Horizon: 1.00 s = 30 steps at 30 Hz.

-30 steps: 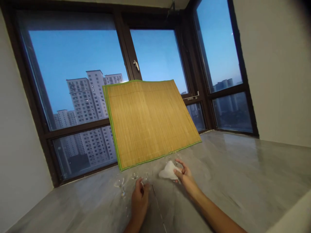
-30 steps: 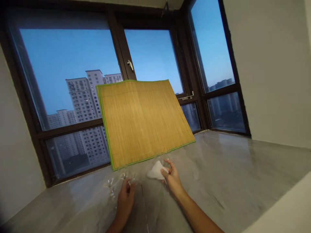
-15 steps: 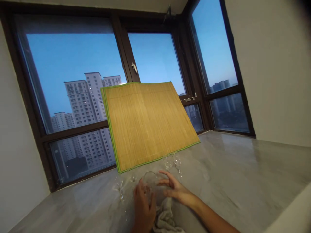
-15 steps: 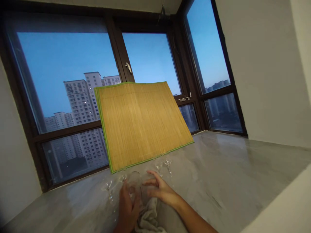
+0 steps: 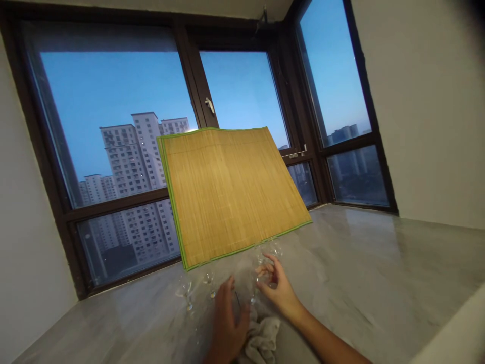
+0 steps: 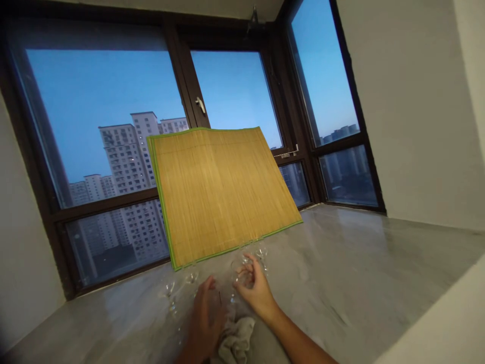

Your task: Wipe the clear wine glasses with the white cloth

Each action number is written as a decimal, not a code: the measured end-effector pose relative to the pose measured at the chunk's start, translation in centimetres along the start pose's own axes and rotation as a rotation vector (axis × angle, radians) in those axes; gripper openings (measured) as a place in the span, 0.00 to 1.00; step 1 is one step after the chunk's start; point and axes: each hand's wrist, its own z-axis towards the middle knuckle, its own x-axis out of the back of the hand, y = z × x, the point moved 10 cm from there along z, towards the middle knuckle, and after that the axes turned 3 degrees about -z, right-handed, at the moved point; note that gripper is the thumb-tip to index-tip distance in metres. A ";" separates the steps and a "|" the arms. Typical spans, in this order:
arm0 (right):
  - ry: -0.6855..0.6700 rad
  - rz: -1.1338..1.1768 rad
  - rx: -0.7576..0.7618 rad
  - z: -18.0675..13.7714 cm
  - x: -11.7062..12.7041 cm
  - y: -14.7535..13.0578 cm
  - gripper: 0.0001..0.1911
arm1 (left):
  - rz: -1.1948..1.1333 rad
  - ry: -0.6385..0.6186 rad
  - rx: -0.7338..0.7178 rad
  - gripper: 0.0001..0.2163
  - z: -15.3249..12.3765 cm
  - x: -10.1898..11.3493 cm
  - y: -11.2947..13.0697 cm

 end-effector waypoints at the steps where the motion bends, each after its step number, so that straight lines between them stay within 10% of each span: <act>1: 0.061 -0.055 0.028 0.1 0.9 -0.3 0.38 | -0.029 0.055 0.017 0.24 0.1 0.7 -0.4; 12: 0.521 -0.508 -0.026 0.7 8.6 0.5 0.41 | 0.042 0.485 0.320 0.26 0.3 6.8 -4.8; 30: 0.463 -0.577 -0.093 1.7 10.4 3.3 0.40 | 0.207 0.960 0.517 0.32 -1.3 15.4 -7.3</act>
